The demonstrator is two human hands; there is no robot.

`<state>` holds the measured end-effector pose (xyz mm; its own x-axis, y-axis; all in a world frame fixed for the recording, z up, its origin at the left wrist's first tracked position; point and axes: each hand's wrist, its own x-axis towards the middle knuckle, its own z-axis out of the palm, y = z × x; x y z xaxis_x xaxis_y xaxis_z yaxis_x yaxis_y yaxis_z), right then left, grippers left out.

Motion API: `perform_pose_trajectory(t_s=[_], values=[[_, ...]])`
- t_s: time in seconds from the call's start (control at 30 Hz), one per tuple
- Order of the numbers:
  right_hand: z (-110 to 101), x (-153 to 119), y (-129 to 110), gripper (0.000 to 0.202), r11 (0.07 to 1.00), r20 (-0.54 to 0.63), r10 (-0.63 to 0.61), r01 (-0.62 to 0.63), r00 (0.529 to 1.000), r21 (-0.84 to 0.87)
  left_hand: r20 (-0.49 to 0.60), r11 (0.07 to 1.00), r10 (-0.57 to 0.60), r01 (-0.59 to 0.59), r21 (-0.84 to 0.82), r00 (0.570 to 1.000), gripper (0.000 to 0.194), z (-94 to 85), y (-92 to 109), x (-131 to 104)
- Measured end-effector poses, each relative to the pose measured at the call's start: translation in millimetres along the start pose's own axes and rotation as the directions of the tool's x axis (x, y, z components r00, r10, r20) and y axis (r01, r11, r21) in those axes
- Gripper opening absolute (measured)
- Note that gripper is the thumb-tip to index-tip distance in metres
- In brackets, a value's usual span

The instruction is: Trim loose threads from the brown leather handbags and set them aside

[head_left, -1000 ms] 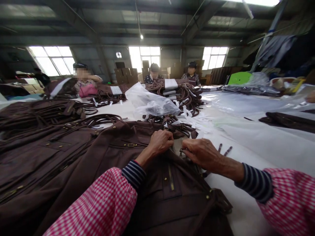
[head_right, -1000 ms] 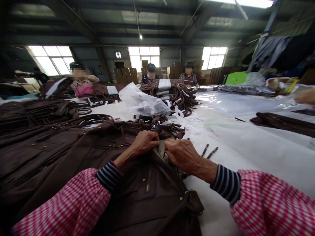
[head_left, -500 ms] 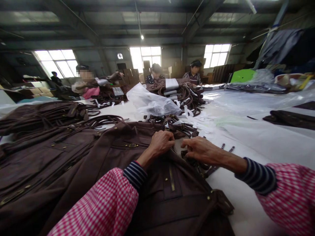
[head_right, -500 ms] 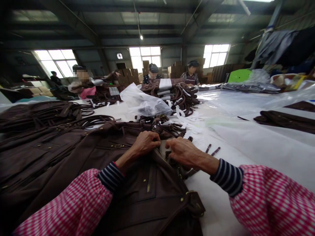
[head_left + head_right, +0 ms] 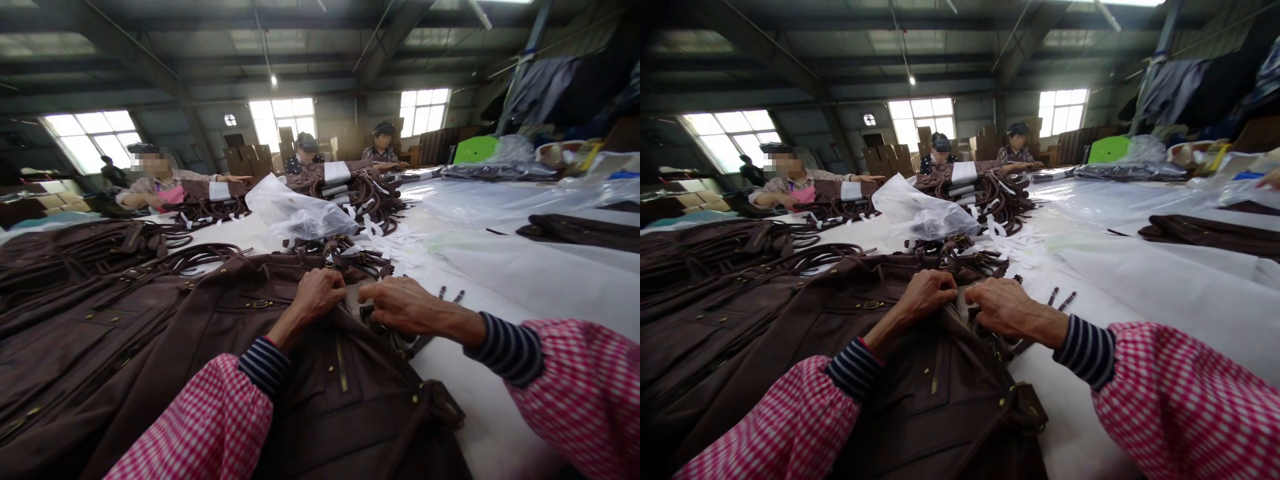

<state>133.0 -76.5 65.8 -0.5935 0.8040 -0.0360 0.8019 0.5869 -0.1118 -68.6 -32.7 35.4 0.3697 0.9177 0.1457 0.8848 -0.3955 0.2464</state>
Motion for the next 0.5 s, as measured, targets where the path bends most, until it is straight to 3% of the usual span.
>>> perform_pose_trajectory(t_s=[0.17,0.3,0.5], values=[[-2.5,-4.5,-2.9,0.037,1.000,0.045,-0.020,0.019,0.999,0.025,0.008,1.000,-0.018,0.018,0.004,1.000,0.020,-2.5,2.6,0.0],[3.0,-3.2,-5.4,0.044,0.998,0.000,0.005,-0.005,1.000,0.059,0.019,1.000,-0.018,0.019,-0.013,1.000,0.021,-4.4,2.9,-0.2],[16.4,9.8,-8.1,0.033,0.999,-0.028,0.036,-0.036,0.999,-0.026,0.025,0.998,-0.046,0.047,-0.041,0.999,0.021,-7.5,3.3,-0.5]])
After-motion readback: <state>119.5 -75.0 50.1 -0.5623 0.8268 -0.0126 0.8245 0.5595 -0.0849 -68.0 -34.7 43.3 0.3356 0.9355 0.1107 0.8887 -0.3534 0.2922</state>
